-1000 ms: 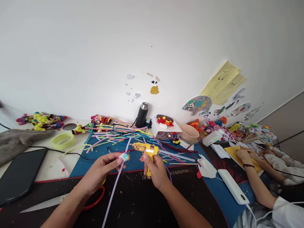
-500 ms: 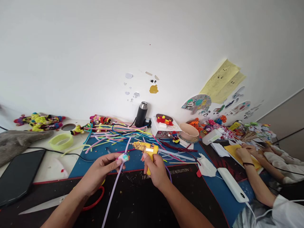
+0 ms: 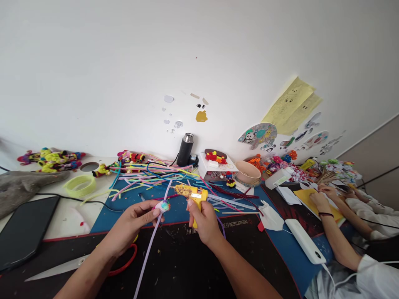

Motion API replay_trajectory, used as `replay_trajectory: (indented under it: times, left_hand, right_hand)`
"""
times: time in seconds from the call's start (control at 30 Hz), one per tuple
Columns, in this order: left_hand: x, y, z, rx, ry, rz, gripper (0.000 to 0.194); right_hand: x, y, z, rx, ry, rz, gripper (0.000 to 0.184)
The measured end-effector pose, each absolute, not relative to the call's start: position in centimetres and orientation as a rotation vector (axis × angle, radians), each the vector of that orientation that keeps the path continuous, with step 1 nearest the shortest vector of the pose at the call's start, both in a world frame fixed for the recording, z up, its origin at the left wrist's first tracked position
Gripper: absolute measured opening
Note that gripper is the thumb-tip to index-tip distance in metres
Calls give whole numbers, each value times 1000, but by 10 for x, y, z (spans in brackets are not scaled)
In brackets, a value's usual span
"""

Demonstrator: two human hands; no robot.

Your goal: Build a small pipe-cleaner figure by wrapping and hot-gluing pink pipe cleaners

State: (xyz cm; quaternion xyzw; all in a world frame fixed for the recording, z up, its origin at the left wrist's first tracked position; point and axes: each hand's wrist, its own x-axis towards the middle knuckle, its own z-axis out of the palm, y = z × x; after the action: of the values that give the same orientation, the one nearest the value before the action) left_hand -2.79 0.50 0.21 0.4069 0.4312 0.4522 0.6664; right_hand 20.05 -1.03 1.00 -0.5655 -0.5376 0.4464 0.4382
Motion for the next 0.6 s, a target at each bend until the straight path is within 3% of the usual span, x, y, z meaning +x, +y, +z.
replay_trajectory:
  times: [0.6]
  left_hand:
    - [-31, 5, -5, 951, 955, 999, 47]
  right_hand:
    - [200, -9, 17, -1422, -1288, 1108, 63]
